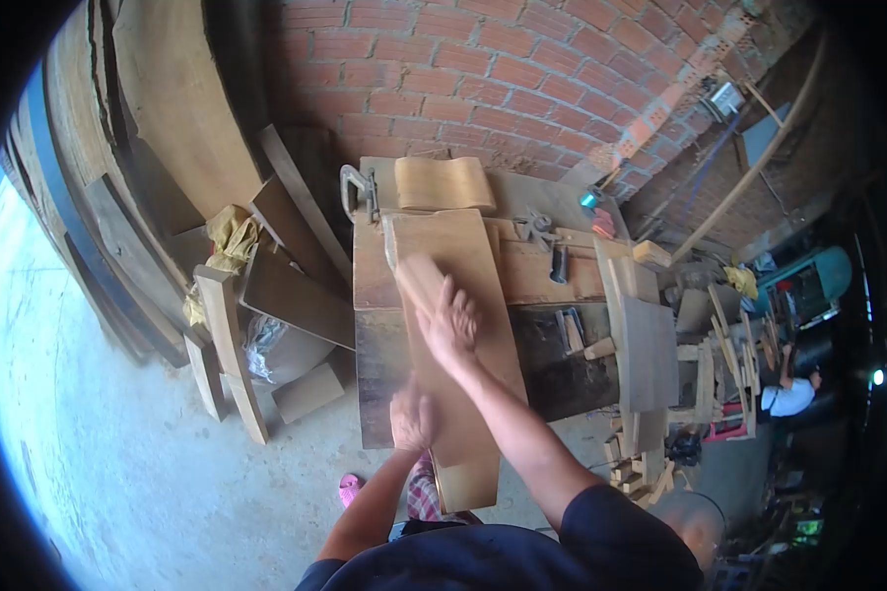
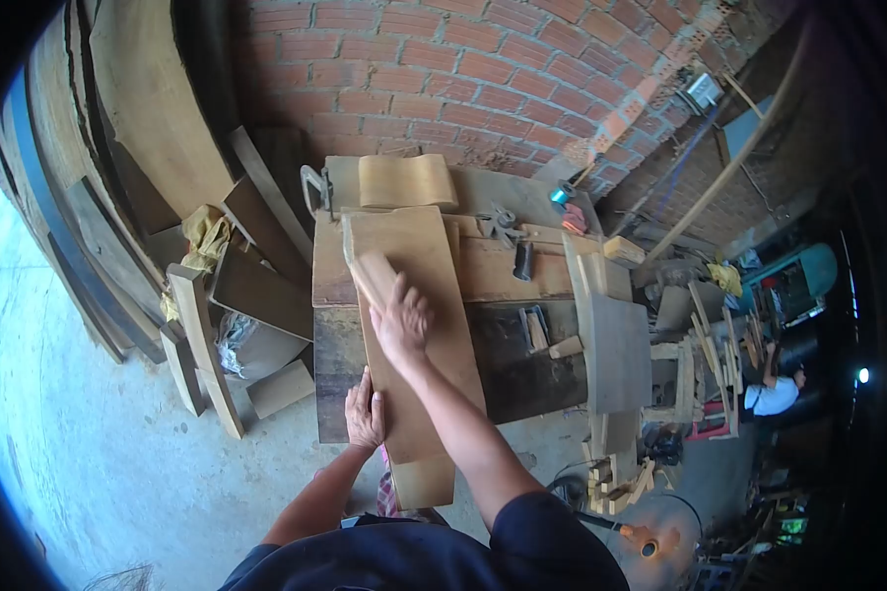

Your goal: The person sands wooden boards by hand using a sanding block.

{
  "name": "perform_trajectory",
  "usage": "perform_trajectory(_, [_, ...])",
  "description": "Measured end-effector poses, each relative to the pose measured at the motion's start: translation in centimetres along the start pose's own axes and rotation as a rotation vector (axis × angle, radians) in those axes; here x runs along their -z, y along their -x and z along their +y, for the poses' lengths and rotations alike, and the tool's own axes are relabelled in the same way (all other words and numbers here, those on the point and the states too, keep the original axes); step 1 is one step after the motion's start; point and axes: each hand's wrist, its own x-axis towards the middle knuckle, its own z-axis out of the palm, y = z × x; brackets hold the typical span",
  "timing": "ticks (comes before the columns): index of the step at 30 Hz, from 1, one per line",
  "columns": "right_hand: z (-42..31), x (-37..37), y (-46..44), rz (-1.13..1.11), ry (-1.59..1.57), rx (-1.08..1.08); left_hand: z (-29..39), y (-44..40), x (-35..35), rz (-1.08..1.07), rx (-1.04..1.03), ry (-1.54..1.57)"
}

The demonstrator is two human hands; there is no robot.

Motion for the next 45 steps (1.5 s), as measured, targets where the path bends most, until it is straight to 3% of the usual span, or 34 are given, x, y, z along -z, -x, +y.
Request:
perform_trajectory(5, [-2.9,-1.7,-12.9,0.045,-0.055,-0.020,0.8,-0.3,0.5,-0.016,0.023,0.005])
perform_trajectory(9, [-2.6,-2.1,-13.2,0.017,-0.067,-0.069,0.1,0.0,0.1,-0.042,0.044,-0.017])
perform_trajectory(15, [3.6,0.2,3.8,0.061,-0.063,-0.099,1.1,-0.3,0.9,-0.066,0.040,0.004])
perform_trajectory(19, [6.5,4.0,19.0,-0.060,-0.033,-0.268,-1.1,-0.3,-1.0,0.044,0.017,-0.036])
perform_trajectory(23, [5.9,4.0,26.2,-0.132,-0.119,-0.385,-3.0,-0.6,-2.2,-0.047,0.175,-0.057])
perform_trajectory(29, [4.8,3.2,15.6,-0.051,-0.098,-0.275,-2.9,-0.5,-1.9,0.009,0.058,-0.086])
perform_trajectory(33, [5.2,0.4,4.2,0.198,-0.088,-0.169,-0.4,-1.0,-1.0,-0.032,0.091,0.056])
perform_trajectory(35, [5.0,0.5,-1.8,0.184,-0.028,-0.192,-2.7,0.0,-2.0,0.043,0.105,-0.083])
perform_trajectory(36, [4.8,0.1,-5.1,0.135,-0.016,-0.212,-1.1,-0.5,-1.3,0.028,0.143,0.035])
perform_trajectory(40, [3.6,-2.4,-14.8,0.198,-0.124,-0.196,0.2,-1.8,-0.7,-0.012,0.057,-0.059])
perform_trajectory(45, [3.3,-3.0,-13.6,0.128,-0.059,-0.219,-0.8,-0.8,-1.1,0.018,0.063,-0.059])
